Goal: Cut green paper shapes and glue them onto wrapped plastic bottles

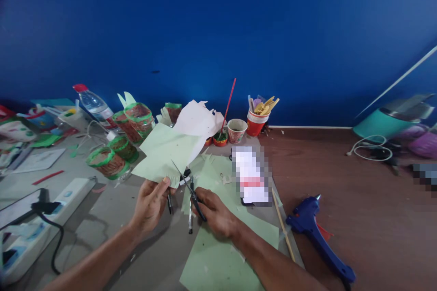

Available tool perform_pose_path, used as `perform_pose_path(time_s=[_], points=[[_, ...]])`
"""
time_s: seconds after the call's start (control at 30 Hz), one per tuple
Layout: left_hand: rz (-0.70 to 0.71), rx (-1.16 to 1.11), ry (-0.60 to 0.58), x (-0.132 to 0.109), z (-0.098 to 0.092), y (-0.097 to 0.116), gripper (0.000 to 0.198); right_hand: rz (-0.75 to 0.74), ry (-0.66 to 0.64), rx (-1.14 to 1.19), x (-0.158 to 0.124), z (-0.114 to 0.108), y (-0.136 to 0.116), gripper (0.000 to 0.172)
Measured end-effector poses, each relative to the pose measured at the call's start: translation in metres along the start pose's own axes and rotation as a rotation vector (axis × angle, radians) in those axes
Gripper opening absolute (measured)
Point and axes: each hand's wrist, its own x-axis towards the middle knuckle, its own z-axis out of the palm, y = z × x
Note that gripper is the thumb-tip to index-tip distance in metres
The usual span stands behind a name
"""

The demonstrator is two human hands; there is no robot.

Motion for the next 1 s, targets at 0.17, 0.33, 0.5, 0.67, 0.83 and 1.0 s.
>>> perform_pose_path(time_s=[0.17,0.33,0.5,0.67,0.83,1.0], points=[[-0.016,0.0,0.061,0.004,-0.005,-0.004,0.023,-0.005,-0.013,-0.036,0.0,0.0,0.002,0.048],[-0.03,-0.023,0.094,0.005,-0.006,-0.005,0.025,-0.025,-0.016,-0.115,-0.001,0.0,0.0,0.048],[-0.04,-0.034,0.132,0.007,-0.006,-0.004,0.028,-0.056,-0.02,-0.2,-0.001,-0.001,-0.007,0.043],[-0.025,0.001,0.14,0.011,-0.011,-0.007,0.028,-0.073,-0.048,-0.239,0.0,-0.001,-0.01,0.036],[-0.014,0.021,0.132,0.012,-0.014,-0.007,0.029,-0.091,-0.065,-0.284,0.001,-0.002,-0.011,0.035],[-0.041,0.024,0.131,0.012,-0.013,-0.005,0.032,-0.092,-0.067,-0.287,0.001,-0.001,-0.013,0.037]])
